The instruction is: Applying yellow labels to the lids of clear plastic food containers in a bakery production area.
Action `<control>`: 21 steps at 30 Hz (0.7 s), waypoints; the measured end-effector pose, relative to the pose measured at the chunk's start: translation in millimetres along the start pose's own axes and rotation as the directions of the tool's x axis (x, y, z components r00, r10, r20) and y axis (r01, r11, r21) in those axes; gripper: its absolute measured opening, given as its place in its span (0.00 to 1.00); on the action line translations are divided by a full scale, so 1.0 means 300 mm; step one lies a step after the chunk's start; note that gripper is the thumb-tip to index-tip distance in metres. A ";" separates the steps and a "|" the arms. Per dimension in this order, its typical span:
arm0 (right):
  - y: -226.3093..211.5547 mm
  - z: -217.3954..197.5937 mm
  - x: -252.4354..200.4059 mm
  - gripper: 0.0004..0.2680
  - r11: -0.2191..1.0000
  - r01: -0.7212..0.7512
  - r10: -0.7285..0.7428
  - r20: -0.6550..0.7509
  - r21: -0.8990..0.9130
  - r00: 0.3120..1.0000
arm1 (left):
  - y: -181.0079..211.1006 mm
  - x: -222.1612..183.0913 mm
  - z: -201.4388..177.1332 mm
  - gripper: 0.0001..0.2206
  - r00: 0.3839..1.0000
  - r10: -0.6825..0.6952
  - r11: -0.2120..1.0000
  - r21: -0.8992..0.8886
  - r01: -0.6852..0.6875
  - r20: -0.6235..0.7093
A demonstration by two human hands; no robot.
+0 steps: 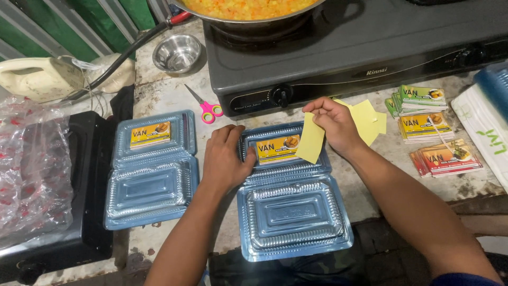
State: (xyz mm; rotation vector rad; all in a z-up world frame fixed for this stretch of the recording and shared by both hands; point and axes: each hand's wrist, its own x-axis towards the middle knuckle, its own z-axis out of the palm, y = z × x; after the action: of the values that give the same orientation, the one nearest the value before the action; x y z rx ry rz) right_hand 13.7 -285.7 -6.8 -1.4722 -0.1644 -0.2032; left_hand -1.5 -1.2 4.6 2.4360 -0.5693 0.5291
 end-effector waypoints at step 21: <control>-0.002 -0.001 0.003 0.10 1.000 -0.012 0.012 -0.003 -0.011 1.000 | -0.030 0.025 -0.006 0.05 0.952 -0.305 0.895 -0.344 0.285 -0.005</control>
State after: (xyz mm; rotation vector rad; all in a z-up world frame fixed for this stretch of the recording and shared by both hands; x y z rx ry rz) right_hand 14.6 -286.1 -6.1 -1.4839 -0.1520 -0.1973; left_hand 8.9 4.4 5.8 2.1142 -0.2318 0.3406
